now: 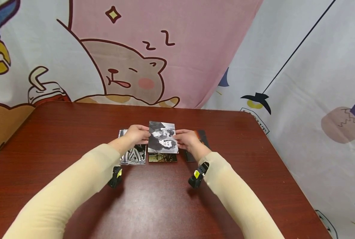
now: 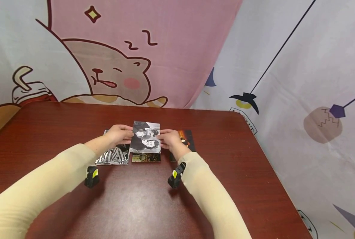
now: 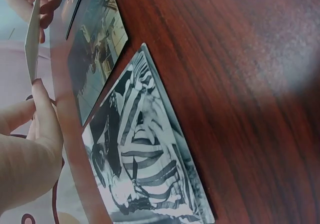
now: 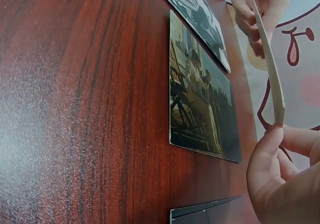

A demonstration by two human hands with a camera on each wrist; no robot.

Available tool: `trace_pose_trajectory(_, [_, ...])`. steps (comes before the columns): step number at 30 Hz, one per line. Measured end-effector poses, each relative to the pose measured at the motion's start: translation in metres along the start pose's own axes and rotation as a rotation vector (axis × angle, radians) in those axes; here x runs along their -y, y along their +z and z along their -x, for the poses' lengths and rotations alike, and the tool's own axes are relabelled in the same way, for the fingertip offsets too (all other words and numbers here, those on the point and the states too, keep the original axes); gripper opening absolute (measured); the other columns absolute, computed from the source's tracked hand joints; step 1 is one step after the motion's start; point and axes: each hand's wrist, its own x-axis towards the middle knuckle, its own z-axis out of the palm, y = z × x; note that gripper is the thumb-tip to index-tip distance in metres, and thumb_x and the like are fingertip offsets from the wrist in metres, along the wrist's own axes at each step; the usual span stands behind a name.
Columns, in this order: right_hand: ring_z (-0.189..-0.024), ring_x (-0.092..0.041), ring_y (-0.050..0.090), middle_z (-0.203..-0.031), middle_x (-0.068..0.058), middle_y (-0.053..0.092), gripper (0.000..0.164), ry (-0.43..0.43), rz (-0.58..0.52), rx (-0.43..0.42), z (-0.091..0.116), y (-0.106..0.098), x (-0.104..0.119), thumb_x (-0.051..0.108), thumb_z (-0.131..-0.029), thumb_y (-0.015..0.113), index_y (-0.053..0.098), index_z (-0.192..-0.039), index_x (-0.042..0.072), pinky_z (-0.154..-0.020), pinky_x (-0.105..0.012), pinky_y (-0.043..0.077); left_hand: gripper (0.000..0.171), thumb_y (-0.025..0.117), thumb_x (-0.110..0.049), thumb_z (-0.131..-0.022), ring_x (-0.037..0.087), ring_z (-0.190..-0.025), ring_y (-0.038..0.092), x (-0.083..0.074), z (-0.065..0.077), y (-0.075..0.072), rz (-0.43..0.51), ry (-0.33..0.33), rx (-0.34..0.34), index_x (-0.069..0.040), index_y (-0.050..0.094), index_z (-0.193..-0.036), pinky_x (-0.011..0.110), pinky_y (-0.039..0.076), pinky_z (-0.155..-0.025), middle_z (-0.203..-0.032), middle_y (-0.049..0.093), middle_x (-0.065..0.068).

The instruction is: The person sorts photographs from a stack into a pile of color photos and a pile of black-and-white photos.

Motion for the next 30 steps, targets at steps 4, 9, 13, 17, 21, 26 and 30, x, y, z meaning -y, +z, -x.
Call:
trace_pose_trajectory(4, [-0.056,-0.005,0.050,-0.069,0.005,0.055,0.039,0.003,0.011,-0.001,0.000,0.001,0.000,0.002,-0.087,0.061,0.055,-0.126,0.003,-0.049,-0.014,0.046,0.040,0.047,0.001,-0.094,0.033,-0.113,0.055,0.000,-0.002,-0.001,-0.011,0.003,-0.014,0.009,0.042,-0.133,0.033,0.055,-0.090,-0.129,0.049,0.028])
trace_pose_trajectory(9, [-0.057,-0.007,0.050,-0.072,0.004,0.055,0.038,0.010,0.019,-0.015,0.000,0.004,0.002,0.003,-0.087,0.061,0.056,-0.125,0.004,-0.048,-0.014,0.046,0.040,0.046,0.000,-0.094,0.033,-0.113,0.055,-0.001,-0.001,-0.003,-0.020,-0.002,-0.025,0.008,0.043,-0.133,0.034,0.054,-0.091,-0.128,0.050,0.027])
trace_pose_trajectory(13, [-0.055,-0.006,0.050,-0.069,0.003,0.055,0.037,0.007,0.005,-0.015,-0.001,0.007,0.002,0.002,-0.087,0.062,0.057,-0.124,0.003,-0.046,-0.014,0.046,0.039,0.047,0.000,-0.094,0.031,-0.110,0.057,-0.001,-0.001,-0.006,-0.025,0.003,-0.031,0.008,0.043,-0.132,0.031,0.057,-0.087,-0.126,0.051,0.026])
trace_pose_trajectory(17, [-0.055,-0.006,0.049,-0.069,0.004,0.055,0.038,-0.011,0.001,-0.010,-0.001,0.012,0.001,0.002,-0.087,0.061,0.056,-0.124,0.002,-0.046,-0.014,0.046,0.040,0.048,0.000,-0.093,0.027,-0.105,0.057,-0.001,0.000,-0.010,-0.025,0.007,-0.035,0.009,0.043,-0.132,0.031,0.057,-0.086,-0.122,0.052,0.023])
trace_pose_trajectory(21, [-0.056,-0.006,0.049,-0.069,0.004,0.054,0.038,-0.022,0.005,-0.008,0.000,0.017,0.002,0.001,-0.087,0.061,0.056,-0.125,0.001,-0.047,-0.014,0.046,0.040,0.047,0.000,-0.093,0.025,-0.102,0.057,-0.001,0.004,-0.014,-0.037,0.003,-0.037,0.010,0.042,-0.132,0.031,0.056,-0.088,-0.121,0.052,0.022])
trace_pose_trajectory(26, [-0.057,-0.006,0.049,-0.069,0.004,0.054,0.038,-0.027,-0.009,0.004,-0.001,0.024,0.003,0.002,-0.087,0.061,0.056,-0.125,-0.001,-0.049,-0.015,0.047,0.041,0.047,-0.001,-0.094,0.023,-0.098,0.057,0.000,0.007,-0.021,-0.067,0.012,-0.043,0.009,0.042,-0.133,0.031,0.056,-0.088,-0.123,0.051,0.023])
trace_pose_trajectory(30, [-0.055,-0.006,0.049,-0.067,0.004,0.054,0.035,-0.021,-0.028,0.016,0.000,0.030,0.004,0.001,-0.087,0.061,0.057,-0.122,-0.002,-0.049,-0.015,0.047,0.042,0.048,-0.001,-0.094,0.017,-0.089,0.056,0.002,0.008,-0.028,-0.078,0.011,-0.039,0.009,0.041,-0.134,0.024,0.057,-0.079,-0.127,0.050,0.024])
